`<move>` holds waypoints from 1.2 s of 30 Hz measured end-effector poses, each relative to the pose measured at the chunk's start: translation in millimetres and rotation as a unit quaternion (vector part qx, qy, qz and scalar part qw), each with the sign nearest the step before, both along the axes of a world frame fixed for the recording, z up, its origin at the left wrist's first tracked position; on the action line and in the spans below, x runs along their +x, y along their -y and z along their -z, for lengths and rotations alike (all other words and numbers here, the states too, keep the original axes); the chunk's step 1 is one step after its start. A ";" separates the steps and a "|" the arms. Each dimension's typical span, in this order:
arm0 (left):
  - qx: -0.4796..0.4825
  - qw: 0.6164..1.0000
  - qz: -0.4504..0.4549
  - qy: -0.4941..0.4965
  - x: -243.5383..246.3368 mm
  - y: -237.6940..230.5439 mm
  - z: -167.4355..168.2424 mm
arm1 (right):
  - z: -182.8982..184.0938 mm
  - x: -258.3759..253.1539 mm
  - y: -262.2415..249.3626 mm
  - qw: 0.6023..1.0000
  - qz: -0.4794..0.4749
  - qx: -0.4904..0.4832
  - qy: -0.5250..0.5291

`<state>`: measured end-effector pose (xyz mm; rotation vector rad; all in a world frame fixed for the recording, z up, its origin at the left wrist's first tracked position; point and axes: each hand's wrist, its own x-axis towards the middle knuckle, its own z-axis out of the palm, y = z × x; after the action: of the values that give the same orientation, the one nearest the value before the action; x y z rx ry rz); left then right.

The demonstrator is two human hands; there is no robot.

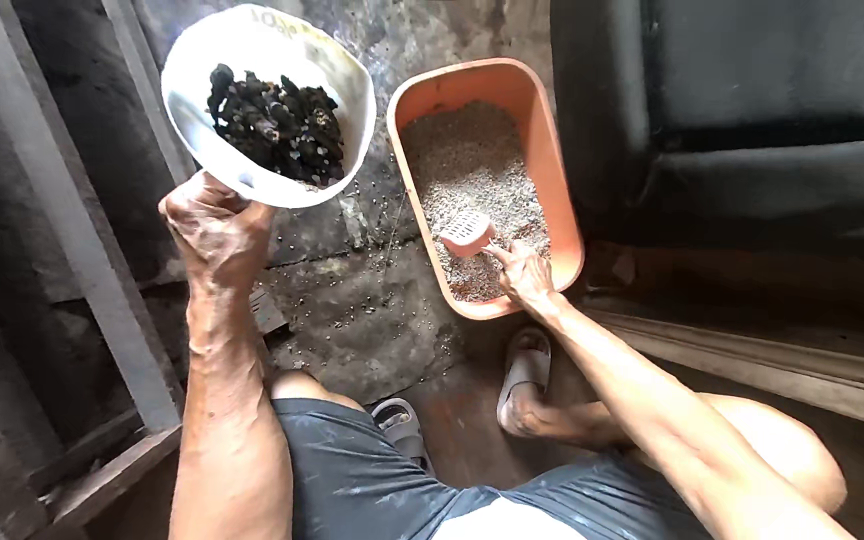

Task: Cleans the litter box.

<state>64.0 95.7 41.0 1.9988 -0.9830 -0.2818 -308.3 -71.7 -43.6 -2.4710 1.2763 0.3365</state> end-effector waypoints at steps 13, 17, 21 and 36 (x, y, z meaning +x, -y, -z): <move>-0.013 1.000 -0.006 -0.003 -6.3 -9.0 -8.7 | 40.8 100.5 67.3 0.993 0.114 0.038 0.020; -0.009 1.000 -0.003 0.006 -4.7 -7.6 -5.1 | 46.5 115.4 75.3 0.991 0.120 0.041 0.043; 0.003 1.000 -0.006 0.009 -7.1 -3.8 -6.5 | 49.5 103.8 88.8 0.984 0.162 0.044 0.055; -0.017 1.000 0.015 -0.001 -2.8 9.4 1.0 | 20.2 18.2 34.3 0.994 0.105 0.018 0.020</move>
<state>61.2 86.3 40.0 1.9538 -1.0106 -0.2806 -290.2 -106.0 -63.9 -2.2759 1.4835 0.2514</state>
